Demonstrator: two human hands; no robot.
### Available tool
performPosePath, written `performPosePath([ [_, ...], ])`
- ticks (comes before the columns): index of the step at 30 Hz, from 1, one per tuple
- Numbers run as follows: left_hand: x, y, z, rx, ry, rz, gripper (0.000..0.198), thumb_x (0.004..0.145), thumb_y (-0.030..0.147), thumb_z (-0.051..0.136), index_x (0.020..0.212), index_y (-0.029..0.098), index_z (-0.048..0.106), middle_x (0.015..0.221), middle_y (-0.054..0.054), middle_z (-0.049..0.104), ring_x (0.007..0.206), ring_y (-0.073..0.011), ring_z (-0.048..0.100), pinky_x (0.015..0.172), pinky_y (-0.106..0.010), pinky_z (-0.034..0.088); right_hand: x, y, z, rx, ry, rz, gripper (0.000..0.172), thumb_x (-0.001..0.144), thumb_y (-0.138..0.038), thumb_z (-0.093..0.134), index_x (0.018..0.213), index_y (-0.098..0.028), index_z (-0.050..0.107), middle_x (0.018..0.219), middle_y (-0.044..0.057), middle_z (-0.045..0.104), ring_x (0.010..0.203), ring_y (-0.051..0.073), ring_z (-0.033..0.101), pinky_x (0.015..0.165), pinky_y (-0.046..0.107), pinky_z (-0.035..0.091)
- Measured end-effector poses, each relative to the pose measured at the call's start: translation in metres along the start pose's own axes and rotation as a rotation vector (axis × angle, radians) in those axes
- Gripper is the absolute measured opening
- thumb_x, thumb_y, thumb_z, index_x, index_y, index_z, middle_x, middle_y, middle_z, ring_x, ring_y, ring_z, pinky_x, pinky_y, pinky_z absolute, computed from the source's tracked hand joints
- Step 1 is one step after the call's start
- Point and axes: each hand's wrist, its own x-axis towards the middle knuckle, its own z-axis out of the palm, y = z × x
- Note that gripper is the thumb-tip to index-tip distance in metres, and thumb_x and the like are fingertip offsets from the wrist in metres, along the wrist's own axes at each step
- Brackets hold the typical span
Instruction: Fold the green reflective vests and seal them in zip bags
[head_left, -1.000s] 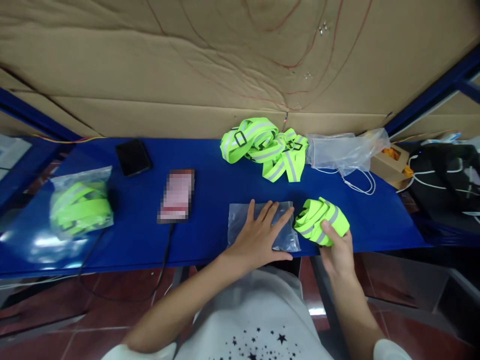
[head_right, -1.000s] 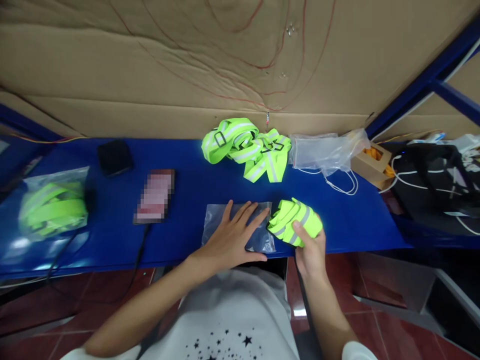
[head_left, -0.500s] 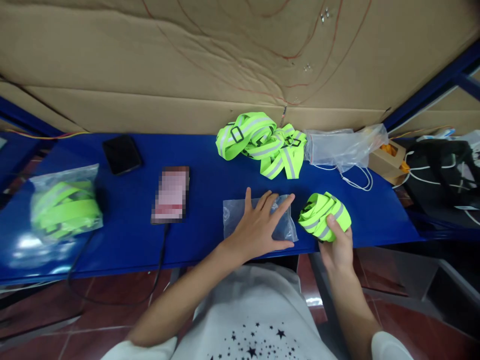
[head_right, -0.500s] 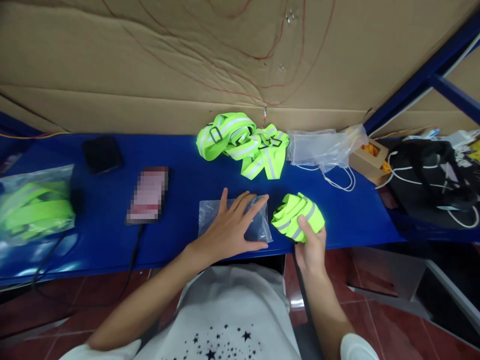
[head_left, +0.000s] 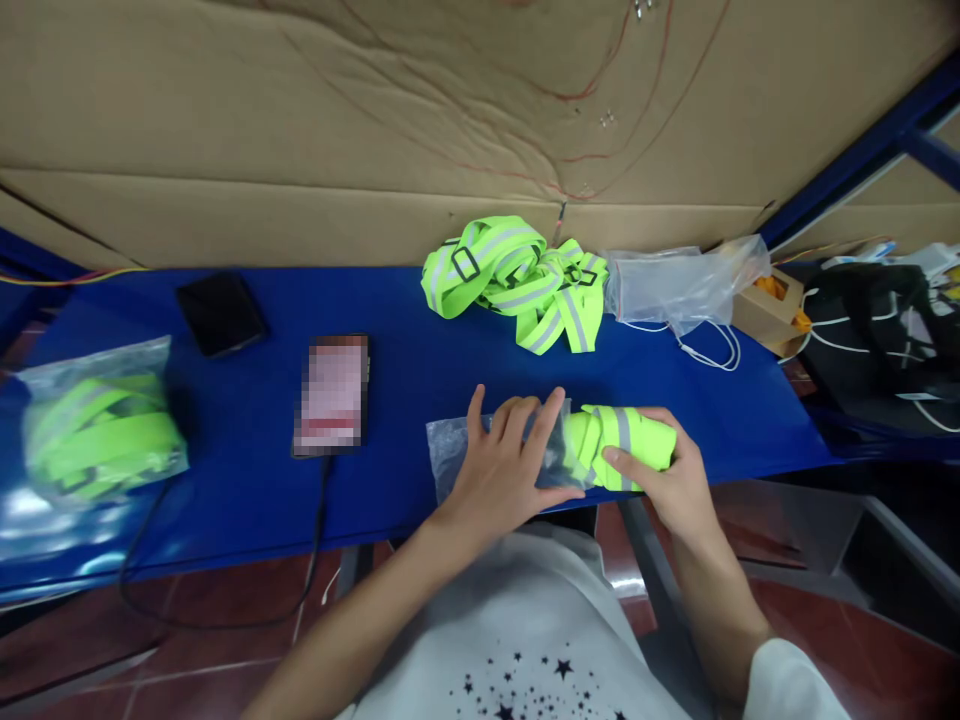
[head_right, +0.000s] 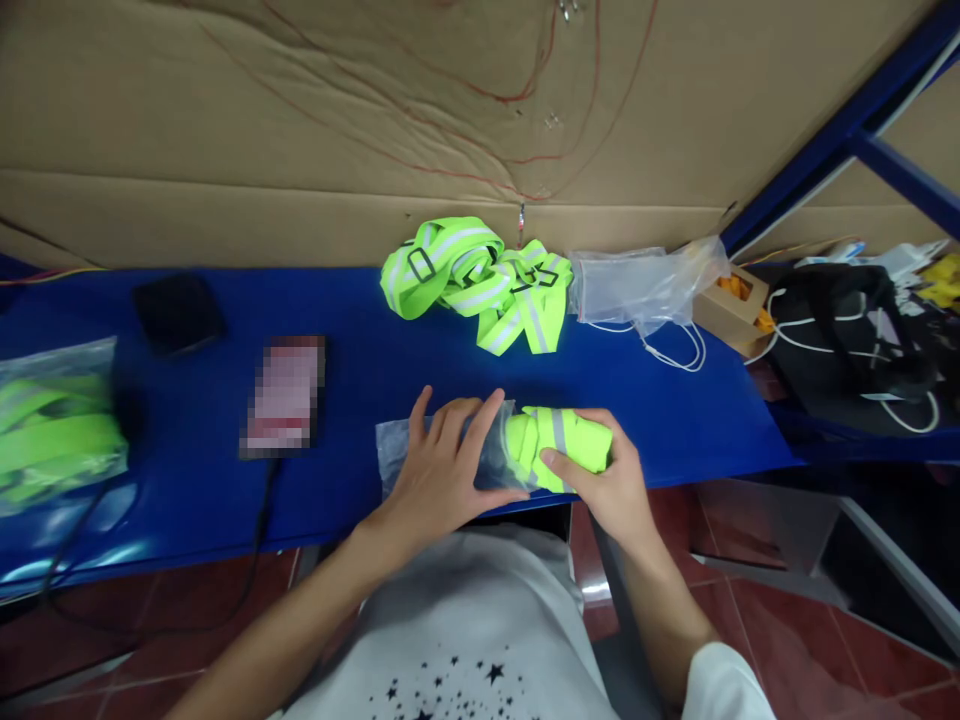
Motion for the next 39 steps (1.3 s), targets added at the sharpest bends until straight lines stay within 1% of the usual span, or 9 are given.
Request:
performPosePath([
  [6,-0.005,0.002,0.005,-0.105,-0.035,0.011,0.119,0.071,0.076,0.078,0.158,0.011,0.03,0.133,-0.021,0.06,0.125,-0.0383,0.057,0.122,-0.074,0.017,0.007,-0.01,0.004,-0.093,-0.185,-0.026,0.047,0.071,-0.043,0.09,0.107,-0.024,0.066,0.087,-0.001,0.068,0.073,0.014,0.059,0.063,0.025,0.052],
  [9,-0.006,-0.001,-0.006,-0.272,-0.089,-0.005,0.129,0.062,0.082,0.08,0.158,0.013,0.027,0.142,-0.023,0.054,0.133,-0.0417,0.051,0.12,-0.074,0.022,0.01,-0.011,0.008,-0.084,-0.216,-0.1,0.045,0.074,-0.041,0.089,0.109,-0.025,0.066,0.095,0.0,0.071,0.077,0.015,0.064,0.067,0.026,0.054],
  [11,-0.004,-0.008,-0.018,-0.373,-0.158,-0.055,0.127,0.064,0.078,0.082,0.159,0.017,0.025,0.142,-0.021,0.054,0.133,-0.0402,0.05,0.117,-0.067,0.034,0.01,-0.011,0.008,-0.087,-0.223,-0.189,0.043,0.075,-0.038,0.089,0.111,-0.026,0.067,0.104,0.002,0.074,0.084,0.017,0.068,0.073,0.028,0.056],
  [14,0.005,-0.025,-0.036,-0.417,-0.267,-0.123,0.096,0.075,0.065,0.083,0.152,0.024,0.044,0.131,-0.012,0.061,0.123,-0.0344,0.056,0.109,-0.056,0.045,0.007,-0.009,0.008,-0.09,-0.259,-0.313,0.043,0.076,-0.033,0.089,0.113,-0.027,0.069,0.111,0.004,0.076,0.094,0.021,0.073,0.079,0.031,0.059],
  [18,0.013,-0.04,-0.043,-0.528,-0.383,-0.108,0.054,0.082,0.063,0.078,0.12,0.025,0.068,0.127,-0.006,0.064,0.114,-0.0279,0.064,0.099,-0.044,0.051,0.003,-0.008,0.01,-0.103,-0.273,-0.355,0.045,0.075,-0.03,0.09,0.114,-0.028,0.07,0.112,0.005,0.077,0.097,0.023,0.075,0.079,0.032,0.059],
  [23,0.008,-0.036,-0.039,-0.586,-0.359,-0.207,0.041,0.088,0.049,0.077,0.12,0.025,0.068,0.12,-0.002,0.076,0.108,-0.0252,0.072,0.092,-0.038,0.052,0.006,-0.011,0.007,-0.147,-0.233,-0.334,0.043,0.075,-0.034,0.089,0.112,-0.026,0.068,0.109,0.004,0.078,0.091,0.022,0.075,0.076,0.031,0.058],
  [28,0.008,-0.029,-0.04,-0.648,-0.396,-0.268,0.046,0.082,0.05,0.081,0.12,0.026,0.072,0.119,-0.003,0.078,0.106,-0.0266,0.073,0.089,-0.038,0.054,0.011,-0.015,0.002,-0.213,-0.29,-0.338,0.043,0.075,-0.037,0.09,0.109,-0.026,0.066,0.103,0.001,0.077,0.082,0.018,0.072,0.07,0.028,0.055],
  [33,0.015,-0.03,-0.047,-0.921,-0.436,-0.257,0.055,0.077,0.04,0.087,0.128,0.027,0.07,0.122,-0.003,0.077,0.103,-0.0227,0.073,0.092,-0.036,0.055,0.017,-0.015,0.006,-0.101,-0.471,-0.456,0.044,0.076,-0.028,0.089,0.112,-0.028,0.063,0.119,0.004,0.074,0.109,0.023,0.072,0.092,0.036,0.057],
  [39,0.01,-0.038,-0.048,-1.295,-0.331,-0.413,0.036,0.08,0.032,0.085,0.111,0.02,0.074,0.113,-0.006,0.079,0.105,-0.0227,0.074,0.096,-0.038,0.058,0.025,-0.012,0.009,0.039,-0.405,-0.51,0.043,0.075,-0.02,0.088,0.111,-0.027,0.065,0.112,0.005,0.075,0.102,0.023,0.073,0.087,0.037,0.059],
])
